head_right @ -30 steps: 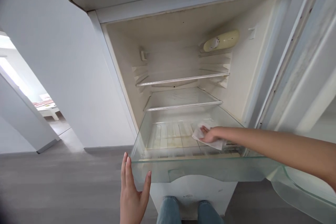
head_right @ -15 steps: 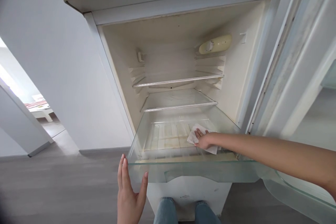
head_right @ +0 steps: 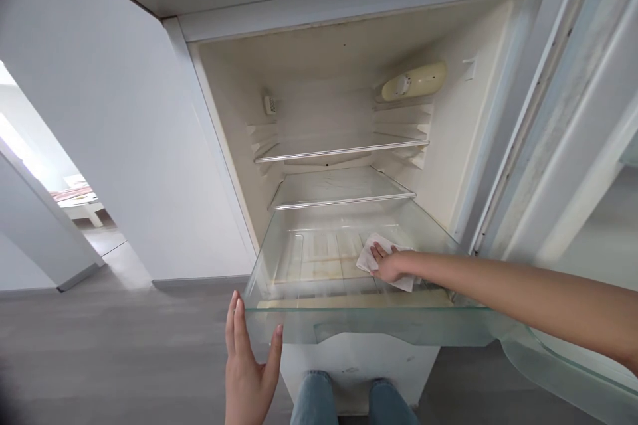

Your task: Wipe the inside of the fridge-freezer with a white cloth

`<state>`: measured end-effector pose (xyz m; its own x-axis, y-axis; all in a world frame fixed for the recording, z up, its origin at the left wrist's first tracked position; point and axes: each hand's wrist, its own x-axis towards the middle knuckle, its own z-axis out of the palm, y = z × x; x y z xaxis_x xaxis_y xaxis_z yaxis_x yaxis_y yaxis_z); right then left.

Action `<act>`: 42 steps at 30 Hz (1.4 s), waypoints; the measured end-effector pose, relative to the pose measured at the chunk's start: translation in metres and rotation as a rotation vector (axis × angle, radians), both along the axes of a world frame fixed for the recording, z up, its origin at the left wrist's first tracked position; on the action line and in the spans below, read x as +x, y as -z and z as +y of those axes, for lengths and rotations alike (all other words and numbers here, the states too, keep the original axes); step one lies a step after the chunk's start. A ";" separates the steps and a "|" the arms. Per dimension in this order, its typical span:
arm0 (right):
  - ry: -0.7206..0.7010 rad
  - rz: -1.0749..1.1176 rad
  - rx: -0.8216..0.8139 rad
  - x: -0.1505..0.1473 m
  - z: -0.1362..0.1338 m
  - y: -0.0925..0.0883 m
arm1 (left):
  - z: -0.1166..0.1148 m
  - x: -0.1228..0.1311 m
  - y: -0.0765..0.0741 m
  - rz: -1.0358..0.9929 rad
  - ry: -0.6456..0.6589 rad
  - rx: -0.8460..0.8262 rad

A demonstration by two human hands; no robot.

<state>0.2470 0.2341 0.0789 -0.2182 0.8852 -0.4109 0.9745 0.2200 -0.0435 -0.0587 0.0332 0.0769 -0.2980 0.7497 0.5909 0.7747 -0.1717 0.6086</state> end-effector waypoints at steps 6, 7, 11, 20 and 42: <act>-0.097 0.014 0.002 -0.005 -0.006 -0.004 | -0.002 0.008 -0.005 -0.073 -0.026 0.024; -0.113 0.020 0.002 -0.007 -0.008 -0.004 | -0.002 0.007 -0.004 -0.062 -0.022 0.025; -0.196 -0.007 -0.046 -0.029 -0.017 -0.010 | 0.001 0.000 0.003 0.019 -0.003 0.022; -0.380 0.047 -0.196 -0.113 -0.032 -0.045 | -0.001 0.004 -0.003 -0.017 -0.002 0.045; -0.749 0.175 -0.223 -0.082 -0.042 -0.042 | 0.002 -0.005 0.003 0.113 -0.012 0.086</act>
